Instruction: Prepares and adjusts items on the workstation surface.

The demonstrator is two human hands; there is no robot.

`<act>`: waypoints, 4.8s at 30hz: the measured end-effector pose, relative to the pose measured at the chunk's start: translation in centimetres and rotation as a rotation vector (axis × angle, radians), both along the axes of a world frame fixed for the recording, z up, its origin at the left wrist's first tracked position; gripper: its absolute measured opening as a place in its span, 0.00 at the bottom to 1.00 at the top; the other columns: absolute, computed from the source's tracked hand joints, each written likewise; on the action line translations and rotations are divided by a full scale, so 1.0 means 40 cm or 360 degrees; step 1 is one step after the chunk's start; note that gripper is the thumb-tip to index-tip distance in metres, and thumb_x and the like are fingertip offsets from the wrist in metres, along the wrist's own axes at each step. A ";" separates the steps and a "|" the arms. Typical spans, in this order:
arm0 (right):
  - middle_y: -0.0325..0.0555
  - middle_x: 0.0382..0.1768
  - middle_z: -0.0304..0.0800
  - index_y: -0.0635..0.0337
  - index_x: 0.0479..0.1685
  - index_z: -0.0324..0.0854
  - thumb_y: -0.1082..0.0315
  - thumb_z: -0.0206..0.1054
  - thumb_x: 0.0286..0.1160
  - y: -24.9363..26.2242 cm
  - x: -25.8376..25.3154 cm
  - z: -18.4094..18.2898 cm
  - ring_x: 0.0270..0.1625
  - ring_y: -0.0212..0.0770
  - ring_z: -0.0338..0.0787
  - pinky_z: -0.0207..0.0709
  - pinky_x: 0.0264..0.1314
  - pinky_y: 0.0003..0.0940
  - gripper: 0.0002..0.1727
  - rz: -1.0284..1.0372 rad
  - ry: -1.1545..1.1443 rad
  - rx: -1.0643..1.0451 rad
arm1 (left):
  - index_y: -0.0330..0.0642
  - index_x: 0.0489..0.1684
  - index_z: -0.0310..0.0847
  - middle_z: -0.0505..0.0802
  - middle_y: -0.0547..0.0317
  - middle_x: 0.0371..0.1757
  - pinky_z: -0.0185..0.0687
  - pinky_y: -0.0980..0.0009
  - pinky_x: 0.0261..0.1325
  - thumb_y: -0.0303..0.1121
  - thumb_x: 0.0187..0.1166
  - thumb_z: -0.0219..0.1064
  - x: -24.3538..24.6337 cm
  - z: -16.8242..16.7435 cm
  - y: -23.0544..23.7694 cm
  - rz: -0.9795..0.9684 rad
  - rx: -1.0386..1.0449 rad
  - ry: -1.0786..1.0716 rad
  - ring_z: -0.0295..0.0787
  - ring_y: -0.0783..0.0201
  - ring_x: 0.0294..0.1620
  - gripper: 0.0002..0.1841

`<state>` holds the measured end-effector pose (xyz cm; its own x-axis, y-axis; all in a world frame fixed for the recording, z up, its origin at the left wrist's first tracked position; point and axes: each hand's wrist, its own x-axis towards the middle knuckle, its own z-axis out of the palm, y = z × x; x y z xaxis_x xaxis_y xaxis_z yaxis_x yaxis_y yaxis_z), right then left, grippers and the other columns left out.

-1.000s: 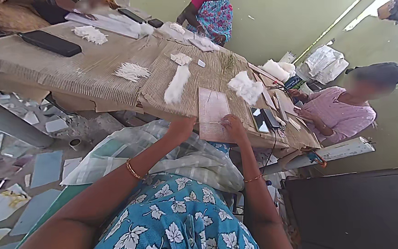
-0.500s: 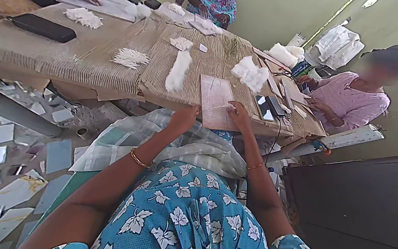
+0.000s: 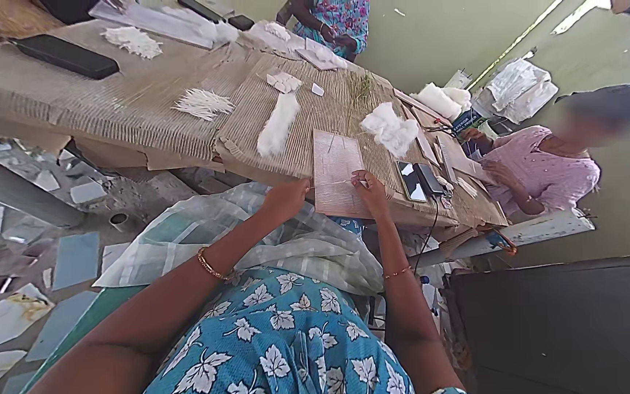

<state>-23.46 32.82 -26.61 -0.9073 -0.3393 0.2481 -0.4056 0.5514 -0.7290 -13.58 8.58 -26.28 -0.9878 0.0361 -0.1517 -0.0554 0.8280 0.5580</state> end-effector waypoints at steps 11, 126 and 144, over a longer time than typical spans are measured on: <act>0.53 0.53 0.94 0.65 0.65 0.83 0.72 0.66 0.81 0.005 -0.018 -0.006 0.58 0.43 0.92 0.81 0.66 0.43 0.16 -0.0004 -0.0025 0.0101 | 0.42 0.72 0.76 0.91 0.39 0.58 0.80 0.35 0.61 0.41 0.95 0.53 -0.009 0.021 0.011 0.0012 0.0069 0.0005 0.89 0.37 0.62 0.18; 0.54 0.97 0.37 0.63 0.96 0.42 0.39 0.39 0.92 -0.141 -0.065 0.054 0.98 0.53 0.38 0.23 0.94 0.65 0.44 0.0495 -0.0088 0.1291 | 0.41 0.60 0.85 0.92 0.42 0.52 0.86 0.42 0.47 0.32 0.90 0.60 -0.091 0.009 0.007 -0.0001 -0.0384 0.0433 0.92 0.39 0.52 0.11; 0.57 0.96 0.40 0.64 0.96 0.43 0.39 0.37 0.93 -0.071 -0.046 0.106 0.98 0.54 0.40 0.24 0.93 0.70 0.44 0.0520 -0.0052 0.1155 | 0.35 0.61 0.83 0.91 0.37 0.56 0.83 0.38 0.55 0.35 0.94 0.54 -0.073 0.047 -0.005 -0.0002 -0.0205 0.0326 0.90 0.36 0.58 0.15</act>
